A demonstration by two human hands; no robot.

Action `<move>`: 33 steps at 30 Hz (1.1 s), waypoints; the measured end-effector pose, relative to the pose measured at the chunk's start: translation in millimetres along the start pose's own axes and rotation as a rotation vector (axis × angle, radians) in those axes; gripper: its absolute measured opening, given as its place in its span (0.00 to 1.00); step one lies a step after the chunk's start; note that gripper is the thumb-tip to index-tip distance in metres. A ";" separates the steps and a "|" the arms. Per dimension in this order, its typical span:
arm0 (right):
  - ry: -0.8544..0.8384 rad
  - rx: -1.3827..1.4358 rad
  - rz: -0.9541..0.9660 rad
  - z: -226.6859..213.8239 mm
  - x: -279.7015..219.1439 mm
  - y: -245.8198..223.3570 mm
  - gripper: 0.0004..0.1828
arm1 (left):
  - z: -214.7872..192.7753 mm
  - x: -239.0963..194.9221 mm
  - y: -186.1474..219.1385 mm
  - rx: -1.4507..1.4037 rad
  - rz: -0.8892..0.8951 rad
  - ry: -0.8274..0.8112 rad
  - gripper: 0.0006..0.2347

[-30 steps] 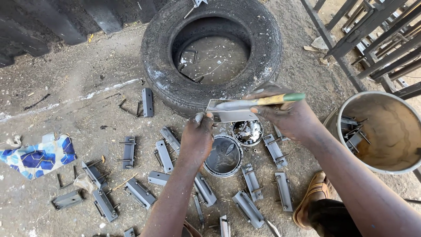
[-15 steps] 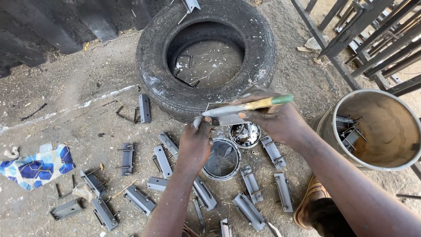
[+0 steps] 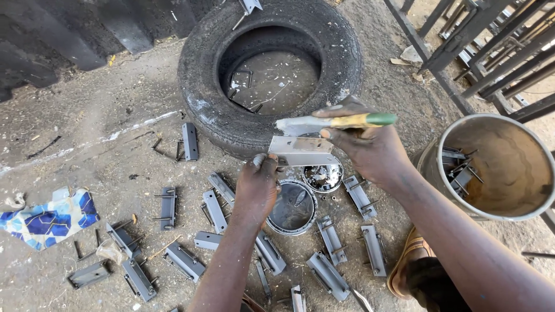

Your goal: A person is painting small metal L-brackets with grey paint using a brush in a workshop environment.

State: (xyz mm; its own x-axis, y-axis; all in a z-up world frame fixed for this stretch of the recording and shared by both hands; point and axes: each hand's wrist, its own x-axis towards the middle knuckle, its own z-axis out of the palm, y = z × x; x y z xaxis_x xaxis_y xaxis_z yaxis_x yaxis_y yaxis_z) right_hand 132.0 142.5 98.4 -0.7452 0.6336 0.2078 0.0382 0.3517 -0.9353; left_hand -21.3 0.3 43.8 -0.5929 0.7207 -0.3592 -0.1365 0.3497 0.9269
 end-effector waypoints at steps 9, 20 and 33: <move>0.040 0.039 0.062 0.0 -3.8 1.2 0.12 | 1.7 -9.1 15.6 -0.121 -0.025 0.012 0.13; 0.178 0.235 0.117 -18.4 -0.7 48.4 0.16 | -11.4 5.2 -2.3 -0.248 -0.045 0.012 0.13; 0.209 0.132 0.032 -17.5 0.8 44.1 0.11 | -16.6 7.8 3.7 -0.329 -0.037 0.013 0.11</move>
State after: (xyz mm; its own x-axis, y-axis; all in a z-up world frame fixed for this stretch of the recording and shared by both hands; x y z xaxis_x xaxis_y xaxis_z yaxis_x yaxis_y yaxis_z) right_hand 144.7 170.6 62.3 -0.5903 0.7767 0.2197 -0.0381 0.2450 -0.9688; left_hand -39.6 -2.7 46.2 -0.5924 0.7026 -0.3941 -0.4058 0.1623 0.8994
